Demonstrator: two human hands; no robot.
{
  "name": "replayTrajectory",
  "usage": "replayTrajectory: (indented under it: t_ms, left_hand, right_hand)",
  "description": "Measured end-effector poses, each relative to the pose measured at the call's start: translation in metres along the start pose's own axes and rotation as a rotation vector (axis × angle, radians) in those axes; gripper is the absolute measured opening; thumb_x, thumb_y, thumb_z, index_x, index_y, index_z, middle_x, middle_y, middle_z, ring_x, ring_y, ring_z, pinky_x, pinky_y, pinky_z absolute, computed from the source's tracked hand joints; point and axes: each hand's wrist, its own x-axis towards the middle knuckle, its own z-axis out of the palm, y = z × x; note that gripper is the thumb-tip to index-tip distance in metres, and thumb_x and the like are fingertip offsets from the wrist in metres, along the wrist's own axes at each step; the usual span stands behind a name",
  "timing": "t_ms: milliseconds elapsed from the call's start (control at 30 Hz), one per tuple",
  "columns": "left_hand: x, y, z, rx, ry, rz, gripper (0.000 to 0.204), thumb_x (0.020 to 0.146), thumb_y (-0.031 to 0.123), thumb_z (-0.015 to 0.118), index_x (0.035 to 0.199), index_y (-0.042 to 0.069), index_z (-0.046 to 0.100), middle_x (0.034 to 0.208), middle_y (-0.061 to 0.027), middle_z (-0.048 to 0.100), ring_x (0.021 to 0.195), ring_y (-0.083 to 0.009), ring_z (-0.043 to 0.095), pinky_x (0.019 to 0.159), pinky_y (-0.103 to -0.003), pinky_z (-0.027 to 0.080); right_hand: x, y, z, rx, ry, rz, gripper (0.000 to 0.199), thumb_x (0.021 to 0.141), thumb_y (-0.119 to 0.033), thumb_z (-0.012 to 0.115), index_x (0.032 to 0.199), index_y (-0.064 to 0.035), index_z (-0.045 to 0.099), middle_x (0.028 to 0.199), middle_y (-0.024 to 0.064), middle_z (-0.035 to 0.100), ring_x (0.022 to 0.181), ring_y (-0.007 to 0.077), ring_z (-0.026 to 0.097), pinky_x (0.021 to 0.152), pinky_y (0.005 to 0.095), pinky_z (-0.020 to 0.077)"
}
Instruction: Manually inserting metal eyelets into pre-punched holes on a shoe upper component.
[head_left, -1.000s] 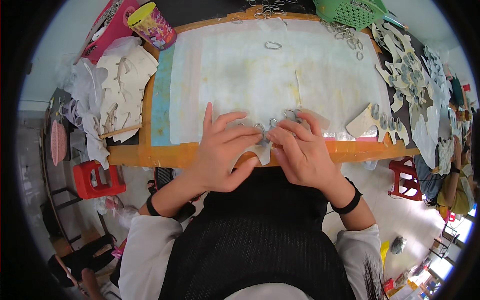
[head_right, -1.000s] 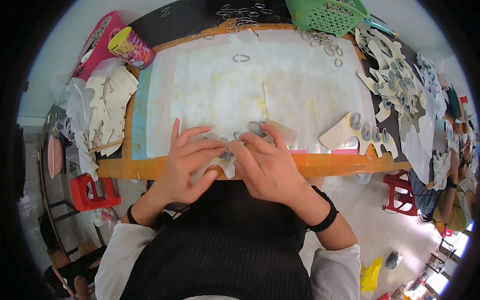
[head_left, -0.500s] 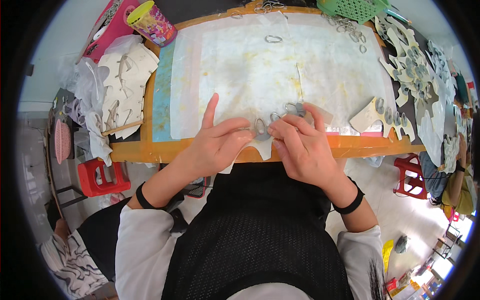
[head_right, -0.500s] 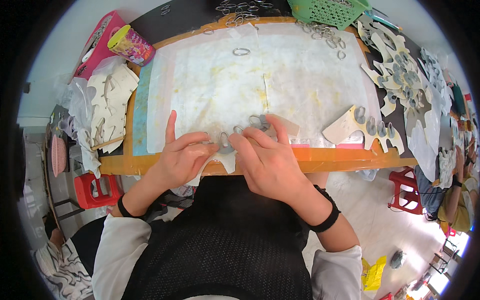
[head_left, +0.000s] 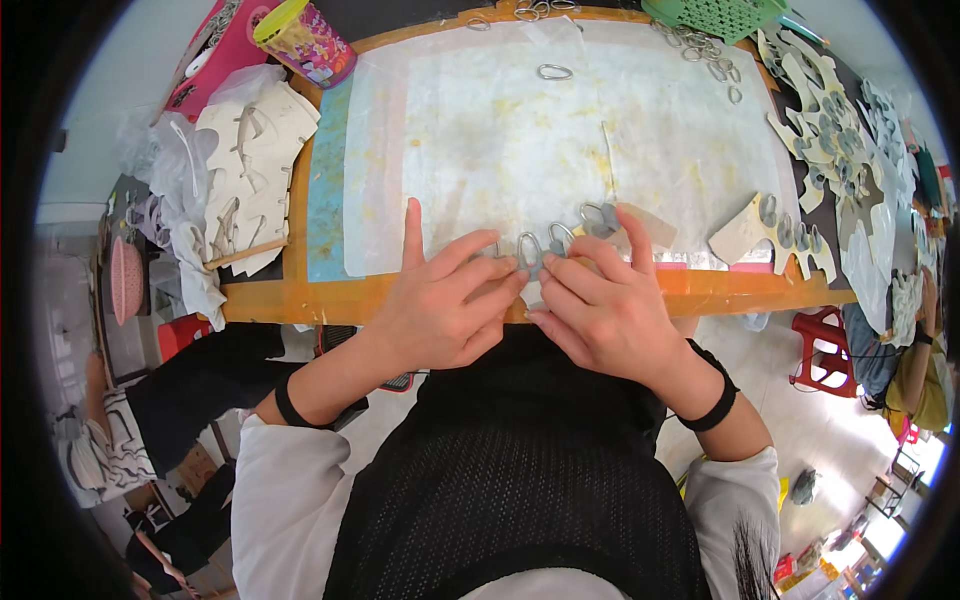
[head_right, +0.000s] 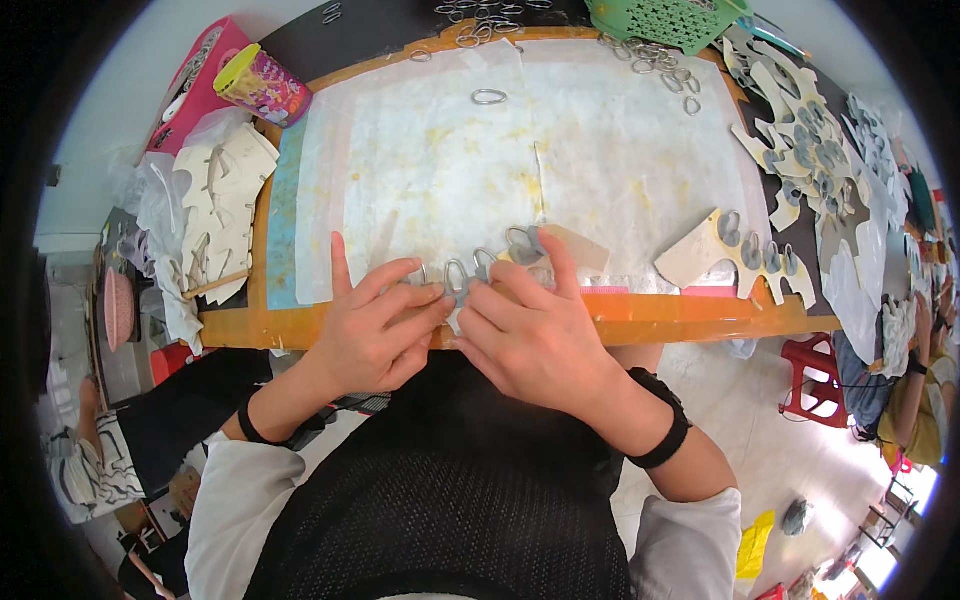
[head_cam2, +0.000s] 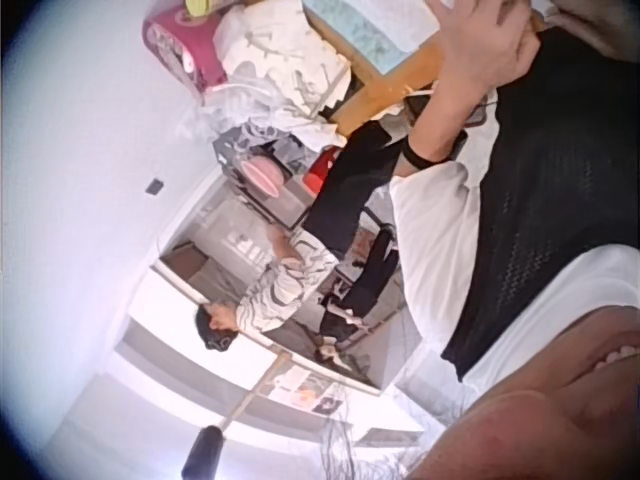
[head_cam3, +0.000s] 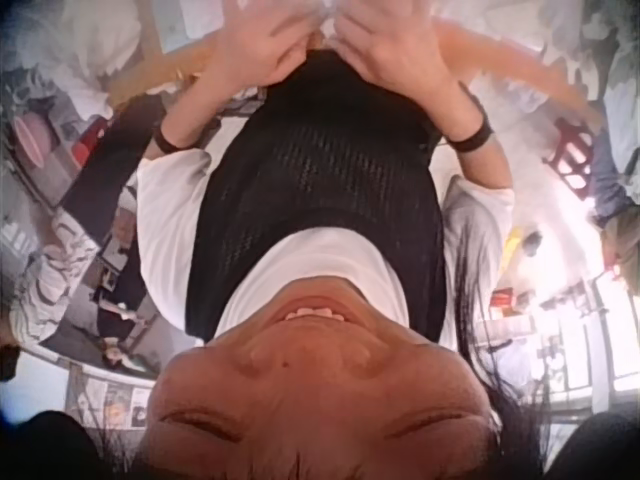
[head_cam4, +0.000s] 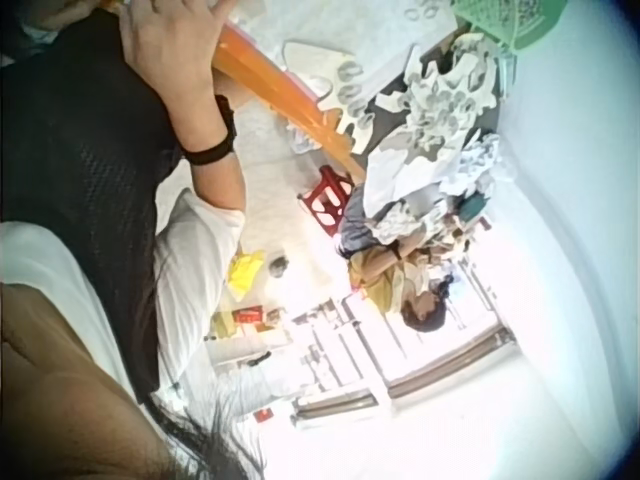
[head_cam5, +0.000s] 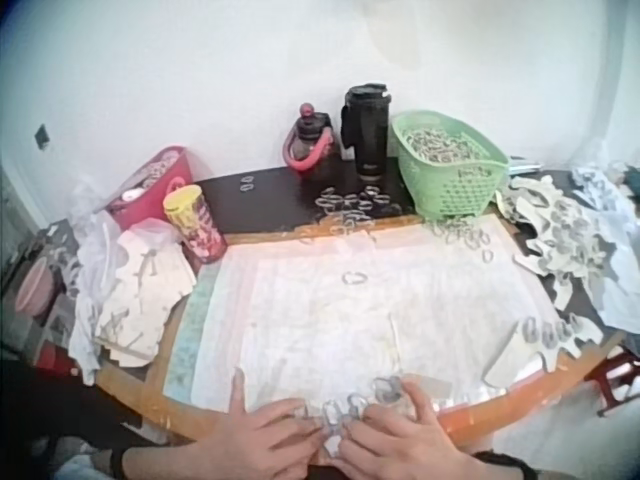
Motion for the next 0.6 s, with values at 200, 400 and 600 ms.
replayTrajectory:
  t_ms: [200, 400, 600]
  left_hand:
    - [-0.002, 0.005, 0.004, -0.013, -0.049, -0.024, 0.034, 0.067, 0.012, 0.063, 0.101, 0.011, 0.07, 0.101, -0.0021, 0.06, 0.112, -0.0264, 0.054, 0.105, -0.072, -0.001]
    - [-0.009, 0.01, 0.01, 0.104, 0.05, -0.072, 0.032, 0.07, 0.014, 0.064, 0.101, 0.015, 0.071, 0.113, -0.0094, 0.054, 0.12, -0.0323, 0.044, 0.106, -0.068, 0.0]
    - [-0.021, 0.011, 0.021, 0.28, 0.252, -0.037, 0.031, 0.07, 0.019, 0.066, 0.101, 0.022, 0.073, 0.124, -0.0125, 0.046, 0.125, -0.0332, 0.035, 0.109, -0.063, -0.003]
  right_hand:
    - [0.007, 0.017, -0.01, 0.249, 0.092, -0.037, 0.015, 0.073, -0.011, 0.071, 0.085, -0.0087, 0.063, 0.083, 0.0031, 0.059, 0.083, 0.0221, 0.057, 0.093, 0.0468, 0.0413]
    - [0.03, 0.012, -0.012, 0.274, 0.209, 0.156, 0.022, 0.071, -0.007, 0.069, 0.093, -0.0053, 0.065, 0.094, 0.0077, 0.061, 0.093, 0.0256, 0.055, 0.082, 0.0399, 0.0423]
    - [0.042, 0.015, 0.0, 0.286, -0.078, 0.094, 0.017, 0.071, -0.009, 0.068, 0.084, -0.0054, 0.058, 0.091, 0.0051, 0.06, 0.093, 0.0247, 0.055, 0.084, 0.0378, 0.0412]
